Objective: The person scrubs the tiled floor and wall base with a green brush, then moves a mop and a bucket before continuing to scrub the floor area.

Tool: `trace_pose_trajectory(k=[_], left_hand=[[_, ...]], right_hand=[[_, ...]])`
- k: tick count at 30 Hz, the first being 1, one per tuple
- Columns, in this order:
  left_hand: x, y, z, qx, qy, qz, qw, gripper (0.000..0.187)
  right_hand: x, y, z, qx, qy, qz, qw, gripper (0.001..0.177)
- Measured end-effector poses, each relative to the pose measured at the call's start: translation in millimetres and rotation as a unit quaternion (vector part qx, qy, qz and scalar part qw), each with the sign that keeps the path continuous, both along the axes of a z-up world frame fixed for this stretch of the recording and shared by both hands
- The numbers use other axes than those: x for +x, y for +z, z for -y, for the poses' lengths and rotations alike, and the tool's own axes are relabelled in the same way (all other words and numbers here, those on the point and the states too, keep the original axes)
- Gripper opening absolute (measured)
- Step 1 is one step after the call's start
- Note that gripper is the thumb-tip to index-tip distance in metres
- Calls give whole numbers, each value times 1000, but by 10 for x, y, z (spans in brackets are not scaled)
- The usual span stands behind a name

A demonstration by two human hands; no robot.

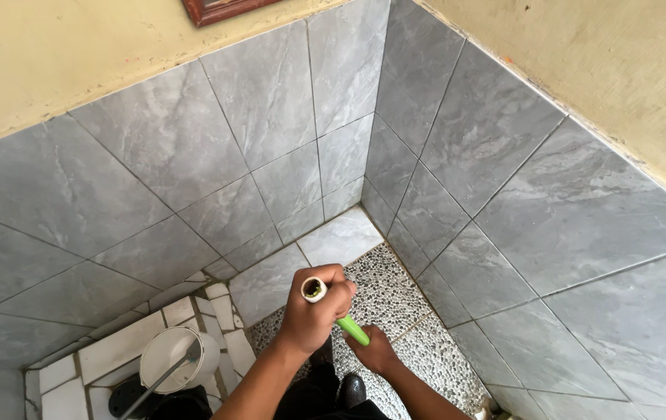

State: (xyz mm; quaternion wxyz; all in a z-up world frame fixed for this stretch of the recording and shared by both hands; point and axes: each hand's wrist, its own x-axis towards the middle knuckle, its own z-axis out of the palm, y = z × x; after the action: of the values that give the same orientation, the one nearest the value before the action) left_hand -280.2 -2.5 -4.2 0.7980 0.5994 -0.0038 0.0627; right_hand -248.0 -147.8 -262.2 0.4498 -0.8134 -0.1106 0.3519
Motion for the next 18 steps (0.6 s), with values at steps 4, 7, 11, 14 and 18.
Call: trace_pose_trajectory(k=[4, 7, 11, 14, 18], left_hand=[[-113, 226, 219, 223, -53, 71, 971, 34], [-263, 296, 384, 278, -117, 118, 946, 33], [-284, 353, 393, 331, -95, 161, 925, 30], [-184, 379, 257, 305, -81, 118, 941, 33], [-17, 297, 45, 242, -26, 92, 965, 32]], right_hand=[[106, 529, -346, 344, -39, -57, 936, 42], [-104, 963, -335, 535, -110, -192, 815, 40], [-140, 1174, -363, 600, -123, -211, 762, 37], [30, 949, -443, 515, -79, -122, 845, 35], [197, 447, -439, 298, 32, 106, 948, 33]])
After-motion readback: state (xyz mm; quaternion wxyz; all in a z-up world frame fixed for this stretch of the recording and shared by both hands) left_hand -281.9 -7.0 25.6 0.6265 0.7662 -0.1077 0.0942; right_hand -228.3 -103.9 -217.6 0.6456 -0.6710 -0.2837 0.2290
